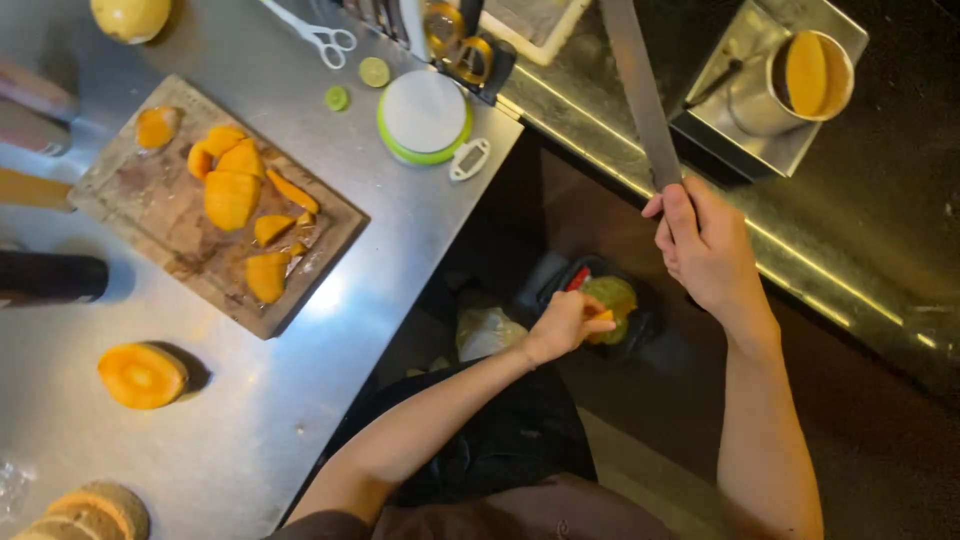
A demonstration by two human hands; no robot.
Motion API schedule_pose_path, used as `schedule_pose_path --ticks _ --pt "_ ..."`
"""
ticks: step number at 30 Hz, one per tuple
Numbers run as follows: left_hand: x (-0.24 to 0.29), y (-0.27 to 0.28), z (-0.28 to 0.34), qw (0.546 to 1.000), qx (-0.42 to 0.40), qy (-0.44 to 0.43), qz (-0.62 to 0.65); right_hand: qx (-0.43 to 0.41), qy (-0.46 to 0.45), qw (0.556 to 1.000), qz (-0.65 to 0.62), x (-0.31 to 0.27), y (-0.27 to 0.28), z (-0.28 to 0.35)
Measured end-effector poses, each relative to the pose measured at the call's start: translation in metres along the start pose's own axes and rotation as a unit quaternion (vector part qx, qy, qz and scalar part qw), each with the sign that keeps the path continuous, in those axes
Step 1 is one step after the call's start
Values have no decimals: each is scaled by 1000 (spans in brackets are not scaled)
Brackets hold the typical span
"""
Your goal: Peeling and slicing mangoes at a food preparation station.
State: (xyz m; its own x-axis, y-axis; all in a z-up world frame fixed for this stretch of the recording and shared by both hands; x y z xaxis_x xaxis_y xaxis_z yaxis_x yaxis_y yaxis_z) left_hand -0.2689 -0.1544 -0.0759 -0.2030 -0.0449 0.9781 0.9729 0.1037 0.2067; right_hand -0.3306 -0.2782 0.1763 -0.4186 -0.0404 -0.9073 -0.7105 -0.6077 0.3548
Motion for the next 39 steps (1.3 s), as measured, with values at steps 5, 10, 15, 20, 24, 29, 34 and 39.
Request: schedule_pose_path --ticks 5,10,15,20,24,29,34,39 --pt "-27 -42 -46 991 -79 13 -104 59 -22 997 -53 14 9 28" --pt "92 137 -10 976 -101 170 -94 -9 9 998 -59 5 -46 -15" --pt "98 283 95 881 451 57 -129 -123 57 990 27 -30 -155 -70" --pt "42 336 142 789 496 85 -352 -261 142 947 121 -50 -241 -101" --pt "8 366 137 806 358 118 -457 -330 166 912 178 -44 -271 -123" --pt "0 386 132 800 271 162 -510 -368 162 899 174 -50 -274 -145" --pt "-9 396 136 813 276 153 -489 -378 162 894 176 -48 -276 -163" --pt "25 393 128 830 274 154 -461 -384 149 894 178 -42 -282 -171"
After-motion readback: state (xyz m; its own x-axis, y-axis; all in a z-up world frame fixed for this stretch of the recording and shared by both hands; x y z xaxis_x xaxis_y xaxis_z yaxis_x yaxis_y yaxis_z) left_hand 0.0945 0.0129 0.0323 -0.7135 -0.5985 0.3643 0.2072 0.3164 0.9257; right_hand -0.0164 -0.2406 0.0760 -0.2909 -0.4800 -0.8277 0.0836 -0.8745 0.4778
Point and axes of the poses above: each hand's wrist, its own z-axis away from the middle knuckle, its own y-axis out of the back of the hand, x = y × z, the point moved 1 cm from there along -z, towards the middle knuckle, and after that the axes turned 1 degree about -y, right-handed, at the moved point
